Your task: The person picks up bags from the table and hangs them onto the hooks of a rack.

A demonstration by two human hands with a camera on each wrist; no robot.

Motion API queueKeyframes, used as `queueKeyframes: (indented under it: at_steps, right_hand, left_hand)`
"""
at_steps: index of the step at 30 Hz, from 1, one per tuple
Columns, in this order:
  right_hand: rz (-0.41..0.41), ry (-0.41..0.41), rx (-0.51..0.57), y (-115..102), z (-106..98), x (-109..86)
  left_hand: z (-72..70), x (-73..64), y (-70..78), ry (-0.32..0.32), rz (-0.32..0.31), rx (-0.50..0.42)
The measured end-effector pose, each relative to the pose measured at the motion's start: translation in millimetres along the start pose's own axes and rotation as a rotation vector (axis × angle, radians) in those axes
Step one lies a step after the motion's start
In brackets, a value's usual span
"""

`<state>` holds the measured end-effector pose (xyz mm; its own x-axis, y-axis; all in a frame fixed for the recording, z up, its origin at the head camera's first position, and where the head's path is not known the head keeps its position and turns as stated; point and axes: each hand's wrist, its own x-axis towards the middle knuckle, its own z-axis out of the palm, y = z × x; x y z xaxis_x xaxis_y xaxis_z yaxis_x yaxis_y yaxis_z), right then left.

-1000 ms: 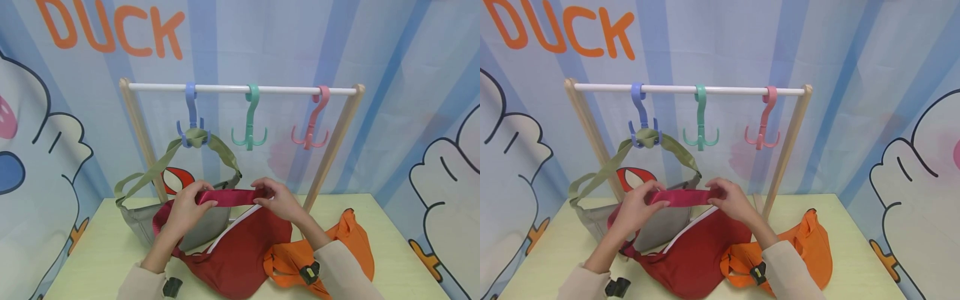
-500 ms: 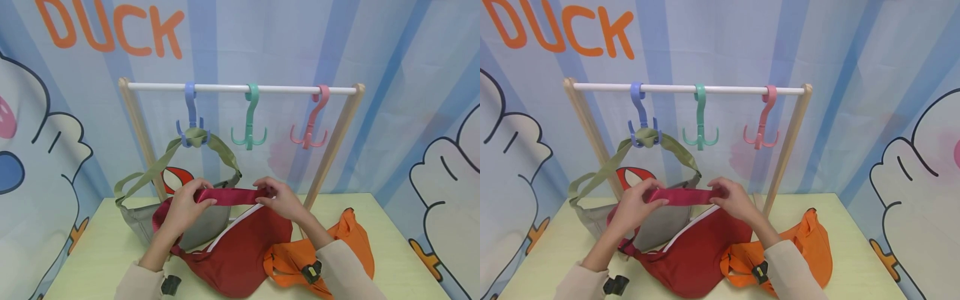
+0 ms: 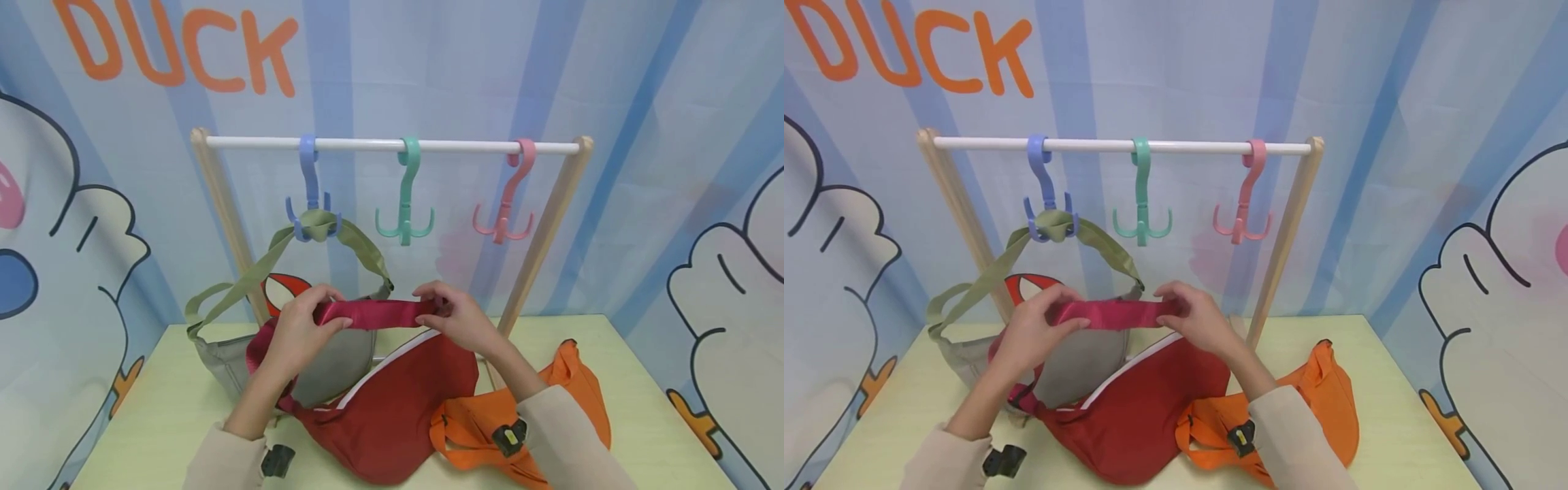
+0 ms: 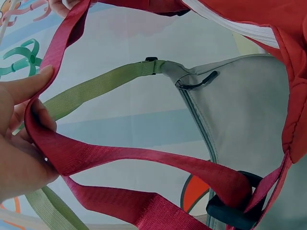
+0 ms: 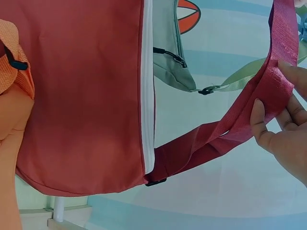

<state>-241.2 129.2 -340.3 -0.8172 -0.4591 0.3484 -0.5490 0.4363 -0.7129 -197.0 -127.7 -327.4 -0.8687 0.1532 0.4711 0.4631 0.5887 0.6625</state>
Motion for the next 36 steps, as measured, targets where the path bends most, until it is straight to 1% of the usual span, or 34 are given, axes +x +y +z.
queueKeyframes:
  at_steps: [4, 12, 23, 31, 36]
  right_hand:
    - [-0.006, 0.005, -0.003, -2, -2, 1.7]
    - [-0.002, 0.014, 0.013, -7, -5, 4.3]
    - [-0.06, 0.039, 0.002, -12, -9, 8.1]
    - [-0.036, 0.041, -0.002, -17, -12, 9.6]
    - [-0.022, 0.051, -0.007, -22, -16, 9.4]
  left_hand:
    - [-0.8, 2.0, 0.8, 0.018, 0.021, 0.006]
    - [-3.1, 5.1, 4.7, 0.029, 0.03, 0.019]
    - [-6.2, 7.5, 8.6, 0.058, 0.053, 0.03]
    - [-6.7, 9.5, 10.5, 0.07, 0.065, 0.023]
    - [-6.8, 9.9, 13.3, 0.105, 0.112, 0.0]
